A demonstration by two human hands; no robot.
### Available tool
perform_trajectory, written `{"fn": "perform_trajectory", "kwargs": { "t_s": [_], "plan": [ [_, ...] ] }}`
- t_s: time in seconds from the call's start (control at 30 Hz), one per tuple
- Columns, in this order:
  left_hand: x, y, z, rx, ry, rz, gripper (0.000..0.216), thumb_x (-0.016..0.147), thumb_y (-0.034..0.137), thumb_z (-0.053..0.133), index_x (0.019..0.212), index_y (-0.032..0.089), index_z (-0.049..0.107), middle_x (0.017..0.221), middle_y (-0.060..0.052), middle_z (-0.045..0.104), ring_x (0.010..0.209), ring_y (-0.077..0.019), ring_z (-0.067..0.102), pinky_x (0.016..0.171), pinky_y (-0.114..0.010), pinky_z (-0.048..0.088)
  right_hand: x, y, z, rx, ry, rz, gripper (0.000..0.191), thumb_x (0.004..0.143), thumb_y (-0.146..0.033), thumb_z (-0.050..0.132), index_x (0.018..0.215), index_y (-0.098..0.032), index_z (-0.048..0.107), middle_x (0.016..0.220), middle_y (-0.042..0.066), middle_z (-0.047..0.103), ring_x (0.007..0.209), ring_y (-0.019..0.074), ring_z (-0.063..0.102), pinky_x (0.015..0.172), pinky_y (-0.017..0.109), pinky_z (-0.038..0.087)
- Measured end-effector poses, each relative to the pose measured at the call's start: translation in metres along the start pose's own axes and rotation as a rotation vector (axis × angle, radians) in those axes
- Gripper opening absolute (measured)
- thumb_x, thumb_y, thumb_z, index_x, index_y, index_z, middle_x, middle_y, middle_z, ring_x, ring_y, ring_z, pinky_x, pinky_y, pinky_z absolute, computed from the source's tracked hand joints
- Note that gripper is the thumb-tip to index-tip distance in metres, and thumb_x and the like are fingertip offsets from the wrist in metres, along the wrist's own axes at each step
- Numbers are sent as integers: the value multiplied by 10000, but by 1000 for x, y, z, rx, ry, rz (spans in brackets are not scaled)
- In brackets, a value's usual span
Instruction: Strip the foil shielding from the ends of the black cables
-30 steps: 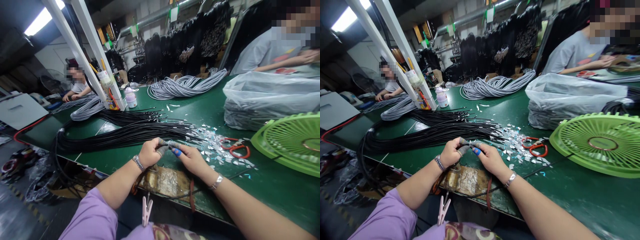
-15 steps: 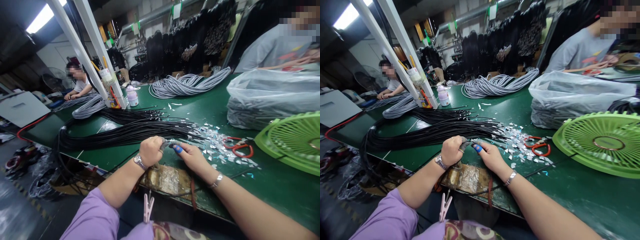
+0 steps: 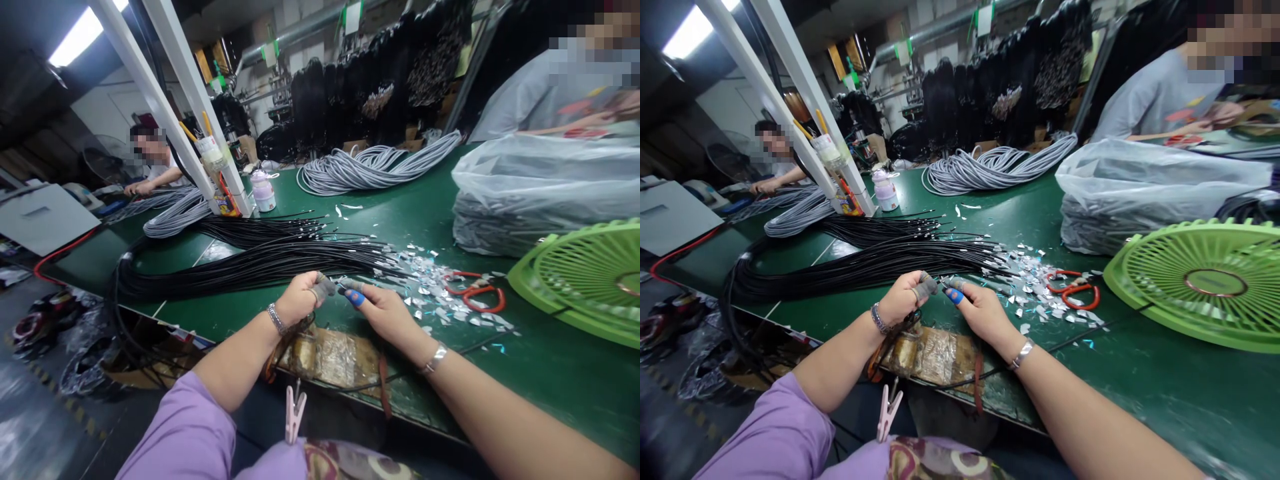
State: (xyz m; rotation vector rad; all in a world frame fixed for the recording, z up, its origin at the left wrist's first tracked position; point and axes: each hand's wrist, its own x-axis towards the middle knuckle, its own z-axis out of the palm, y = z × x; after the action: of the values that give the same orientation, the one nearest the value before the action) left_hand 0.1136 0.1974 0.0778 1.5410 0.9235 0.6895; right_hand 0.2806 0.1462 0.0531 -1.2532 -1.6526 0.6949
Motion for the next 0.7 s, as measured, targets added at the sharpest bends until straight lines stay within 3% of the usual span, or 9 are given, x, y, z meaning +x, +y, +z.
{"fn": "perform_trajectory", "kwargs": {
  "t_s": [0.2, 0.37, 0.7],
  "plan": [
    [0, 6, -5, -209, -157, -205, 494, 579, 583, 727, 666, 157, 493, 383, 106, 348, 318, -12, 191, 349, -184, 87, -1, 1, -1, -40, -10, -45, 313, 858, -390, 471, 823, -223, 734, 703, 18, 713, 676, 212, 632, 612, 303, 508],
    [3, 3, -13, -331, -276, -271, 396, 648, 471, 715, 680, 164, 466, 373, 116, 328, 301, -8, 173, 345, -171, 71, -2, -2, -3, -51, -6, -83, 320, 863, -389, 458, 802, -213, 719, 671, 22, 684, 626, 195, 610, 592, 297, 486],
    [0, 1, -5, -248, -247, -211, 523, 554, 586, 754, 684, 139, 515, 423, 103, 347, 343, -1, 202, 349, -168, 79, 0, -6, -7, 201, 22, 27, 358, 776, -540, 583, 815, -196, 674, 786, 45, 707, 700, 196, 618, 654, 308, 514]
  ]
}}
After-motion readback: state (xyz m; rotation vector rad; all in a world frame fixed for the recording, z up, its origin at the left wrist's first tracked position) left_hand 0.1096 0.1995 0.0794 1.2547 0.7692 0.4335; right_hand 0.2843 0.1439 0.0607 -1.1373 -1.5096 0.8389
